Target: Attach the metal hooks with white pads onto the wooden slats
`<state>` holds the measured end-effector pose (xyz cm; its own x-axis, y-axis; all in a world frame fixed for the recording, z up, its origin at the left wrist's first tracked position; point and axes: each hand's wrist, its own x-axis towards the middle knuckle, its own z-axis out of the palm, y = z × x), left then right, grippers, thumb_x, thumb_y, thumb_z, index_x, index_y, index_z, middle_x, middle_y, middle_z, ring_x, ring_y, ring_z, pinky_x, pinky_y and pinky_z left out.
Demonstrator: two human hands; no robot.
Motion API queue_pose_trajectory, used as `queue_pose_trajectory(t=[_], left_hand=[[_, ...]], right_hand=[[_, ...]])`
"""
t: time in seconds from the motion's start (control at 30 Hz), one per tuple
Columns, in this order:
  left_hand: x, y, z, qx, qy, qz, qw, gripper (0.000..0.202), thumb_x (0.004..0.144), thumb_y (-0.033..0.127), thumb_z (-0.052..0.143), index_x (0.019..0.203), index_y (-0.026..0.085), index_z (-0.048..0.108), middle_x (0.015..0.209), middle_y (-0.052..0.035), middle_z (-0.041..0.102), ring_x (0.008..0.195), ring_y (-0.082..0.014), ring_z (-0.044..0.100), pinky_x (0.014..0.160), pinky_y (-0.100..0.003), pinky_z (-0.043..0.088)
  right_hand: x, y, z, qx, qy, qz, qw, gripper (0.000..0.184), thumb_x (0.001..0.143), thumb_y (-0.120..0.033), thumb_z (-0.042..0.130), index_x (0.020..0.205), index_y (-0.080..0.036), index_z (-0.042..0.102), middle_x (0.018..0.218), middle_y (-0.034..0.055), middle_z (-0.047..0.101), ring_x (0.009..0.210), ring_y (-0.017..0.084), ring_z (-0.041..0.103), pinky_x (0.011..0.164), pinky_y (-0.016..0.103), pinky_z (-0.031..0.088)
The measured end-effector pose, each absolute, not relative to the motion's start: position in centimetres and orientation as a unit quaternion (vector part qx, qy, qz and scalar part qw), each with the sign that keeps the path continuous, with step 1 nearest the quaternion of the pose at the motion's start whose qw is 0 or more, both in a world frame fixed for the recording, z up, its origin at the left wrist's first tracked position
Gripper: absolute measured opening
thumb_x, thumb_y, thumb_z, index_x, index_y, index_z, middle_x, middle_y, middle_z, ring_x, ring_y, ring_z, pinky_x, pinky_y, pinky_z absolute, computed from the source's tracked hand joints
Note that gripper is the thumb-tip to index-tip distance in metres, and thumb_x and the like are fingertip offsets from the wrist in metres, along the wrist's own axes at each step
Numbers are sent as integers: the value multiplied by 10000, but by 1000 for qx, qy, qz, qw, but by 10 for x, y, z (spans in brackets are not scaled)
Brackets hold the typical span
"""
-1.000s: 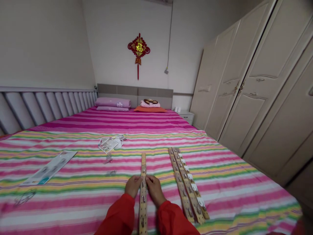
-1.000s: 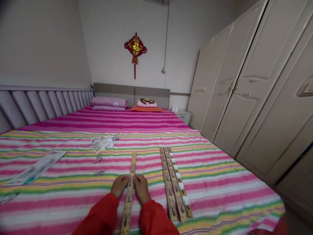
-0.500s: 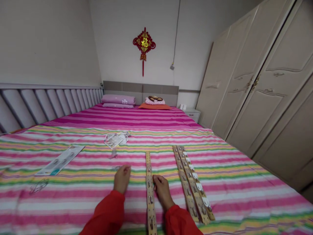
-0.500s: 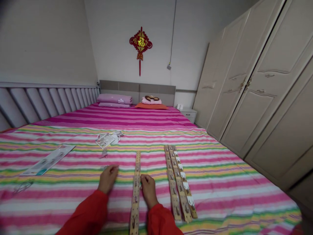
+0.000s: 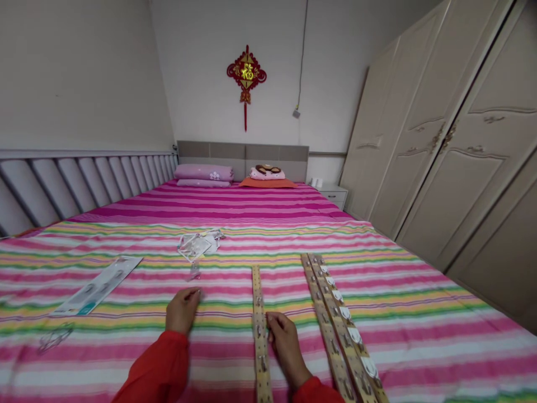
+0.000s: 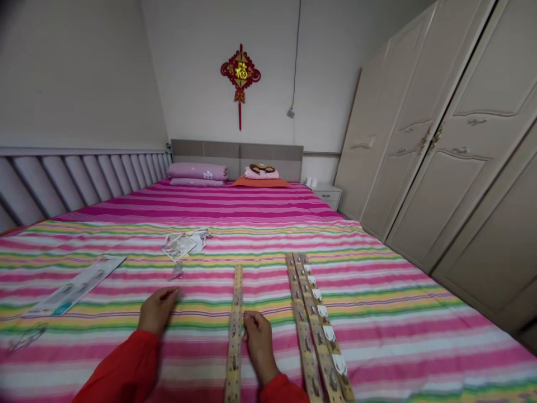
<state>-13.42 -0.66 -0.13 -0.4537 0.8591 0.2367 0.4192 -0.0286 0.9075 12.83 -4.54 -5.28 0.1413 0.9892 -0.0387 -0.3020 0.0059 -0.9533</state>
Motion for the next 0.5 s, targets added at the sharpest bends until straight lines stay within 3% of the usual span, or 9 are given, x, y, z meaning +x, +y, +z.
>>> queue_pose_trajectory(t=[0.13,0.2,0.33,0.5], left_hand=[[-113,-12,22,238,566,617,493,51,705,171,662,747,143,666,680,-13,684,570,-86,596,517,-169,468],[-100,-16,33,144,516,611,582,64,760,88,600,738,128,645,621,-4,660,493,-50,572,469,-130,451],[-75,-27,48,81,469,581,661,176,839,58,497,725,123,615,578,-6,634,458,-54,577,454,-131,474],[-50,-37,54,119,452,560,684,142,821,49,529,729,123,610,593,-10,632,496,-71,602,469,-142,489]], right_hand=[[130,-47,-50,-456,-346,562,597,311,612,-448,694,713,-155,663,449,-56,490,318,66,325,333,207,190],[131,-47,-47,-452,-328,572,601,306,625,-452,694,708,-160,649,450,-61,488,314,54,290,334,201,178],[135,-45,-31,-451,-329,545,625,293,628,-443,706,678,-162,638,474,-60,489,337,50,304,346,196,206],[131,-47,8,-425,-451,496,608,258,666,-393,699,775,-160,679,595,-10,574,466,101,453,432,220,375]])
